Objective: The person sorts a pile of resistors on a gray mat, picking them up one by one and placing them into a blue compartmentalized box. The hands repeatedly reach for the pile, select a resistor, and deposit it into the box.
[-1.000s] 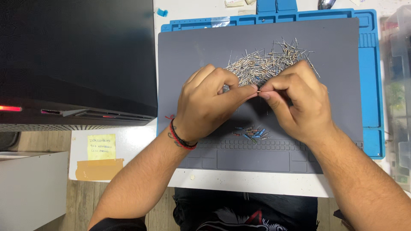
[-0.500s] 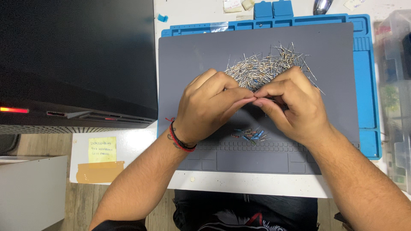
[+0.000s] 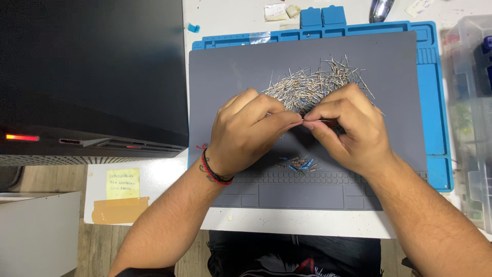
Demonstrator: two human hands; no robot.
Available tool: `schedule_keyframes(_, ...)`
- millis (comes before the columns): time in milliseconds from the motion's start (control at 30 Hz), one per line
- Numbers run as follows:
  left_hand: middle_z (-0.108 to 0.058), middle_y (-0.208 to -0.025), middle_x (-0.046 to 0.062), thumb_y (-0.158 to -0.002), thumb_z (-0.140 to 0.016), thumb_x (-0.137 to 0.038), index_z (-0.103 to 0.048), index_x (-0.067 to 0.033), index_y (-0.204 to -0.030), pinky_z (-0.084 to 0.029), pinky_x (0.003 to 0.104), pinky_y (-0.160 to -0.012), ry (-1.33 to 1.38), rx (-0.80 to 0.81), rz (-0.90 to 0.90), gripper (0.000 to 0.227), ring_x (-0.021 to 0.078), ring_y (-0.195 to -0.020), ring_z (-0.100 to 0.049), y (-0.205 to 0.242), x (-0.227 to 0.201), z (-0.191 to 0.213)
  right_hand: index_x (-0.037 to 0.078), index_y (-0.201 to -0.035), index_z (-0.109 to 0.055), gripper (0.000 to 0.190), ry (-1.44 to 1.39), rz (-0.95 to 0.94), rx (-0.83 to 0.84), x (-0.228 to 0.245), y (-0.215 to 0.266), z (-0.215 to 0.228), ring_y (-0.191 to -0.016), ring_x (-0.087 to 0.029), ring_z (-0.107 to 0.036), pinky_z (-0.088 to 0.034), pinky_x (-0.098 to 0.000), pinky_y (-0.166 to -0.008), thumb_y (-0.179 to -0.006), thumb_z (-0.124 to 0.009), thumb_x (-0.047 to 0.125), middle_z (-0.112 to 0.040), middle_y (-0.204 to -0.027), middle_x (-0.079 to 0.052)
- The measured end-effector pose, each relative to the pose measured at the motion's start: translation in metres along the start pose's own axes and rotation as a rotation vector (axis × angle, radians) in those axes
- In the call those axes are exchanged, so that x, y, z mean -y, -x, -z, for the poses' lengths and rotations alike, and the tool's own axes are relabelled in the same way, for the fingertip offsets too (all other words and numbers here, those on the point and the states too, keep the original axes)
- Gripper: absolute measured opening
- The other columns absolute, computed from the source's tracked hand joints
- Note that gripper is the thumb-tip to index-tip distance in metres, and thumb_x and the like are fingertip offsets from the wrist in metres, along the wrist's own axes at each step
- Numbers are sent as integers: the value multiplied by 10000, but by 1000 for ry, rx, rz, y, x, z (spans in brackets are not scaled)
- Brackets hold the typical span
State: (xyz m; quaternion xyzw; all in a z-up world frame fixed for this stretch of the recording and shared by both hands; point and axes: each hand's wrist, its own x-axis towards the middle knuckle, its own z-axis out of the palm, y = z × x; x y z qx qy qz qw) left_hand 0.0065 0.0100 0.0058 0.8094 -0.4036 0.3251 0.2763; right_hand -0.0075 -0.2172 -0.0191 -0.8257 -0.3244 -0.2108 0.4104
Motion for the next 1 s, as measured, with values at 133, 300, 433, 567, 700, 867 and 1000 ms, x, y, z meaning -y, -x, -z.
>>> schedule_keyframes(133, -613, -890, -30, -978, -644, 71, -714, -201, -957, -433, 340, -588, -32, 5, -15, 282, 208, -695, -502, -2, 0, 2, 62, -1033, -670, 61, 20, 28, 25, 1, -2, 0, -911, -227, -609, -501, -335, -741, -1015, -727, 55, -651, -980, -87)
schedule_keyframes(300, -602, -899, -31, -1028, -630, -86, -717, -206, -956, -450, 341, -608, -29, 36, -8, 165, 209, -700, -499, -4, 0, 4, 65, -1027, -651, 69, 26, 17, 28, -1, 0, -1, -910, -224, -615, -496, -329, -717, -1015, -715, 44, -649, -974, -76)
schedule_keyframes(433, -609, -926, -3, -1062, -615, -271, -699, -166, -959, -463, 362, -652, 10, 98, 26, 169, 229, -749, -546, -5, -1, 6, 65, -984, -646, 85, 31, 9, -5, -1, -1, 0, -885, -231, -600, -480, -346, -707, -1004, -728, 59, -654, -946, -77)
schedule_keyframes(567, -619, -929, -4, -1071, -592, -249, -714, -170, -957, -463, 344, -649, 13, 77, 14, 184, 220, -741, -547, -4, -1, 5, 44, -951, -636, 90, -18, 61, -19, 3, -5, 1, -846, -227, -601, -478, -329, -715, -993, -710, 75, -647, -901, -90)
schedule_keyframes(700, -629, -934, -23, -1068, -624, -243, -706, -185, -937, -462, 325, -623, 15, 85, -12, 165, 198, -741, -560, -5, 0, 4, 68, -926, -605, 163, -42, 41, 22, 3, -6, 0, -721, -180, -543, -434, -291, -601, -959, -764, 72, -615, -890, -88)
schedule_keyframes(867, -627, -936, -35, -1089, -550, -270, -720, -202, -958, -474, 338, -643, 36, 102, -17, 225, 201, -749, -555, -5, 0, 5, 75, -914, -597, 155, -58, 41, 42, 3, -5, 0, -683, -163, -533, -426, -282, -586, -960, -746, 76, -606, -893, -79)
schedule_keyframes(1000, -626, -922, -34, -1082, -579, -249, -716, -191, -940, -470, 327, -623, 25, 84, -30, 206, 195, -736, -557, -6, 0, 5, 58, -907, -603, 149, -66, 69, 37, 2, -6, 0, -716, -184, -536, -427, -290, -594, -957, -743, 55, -610, -861, -85)
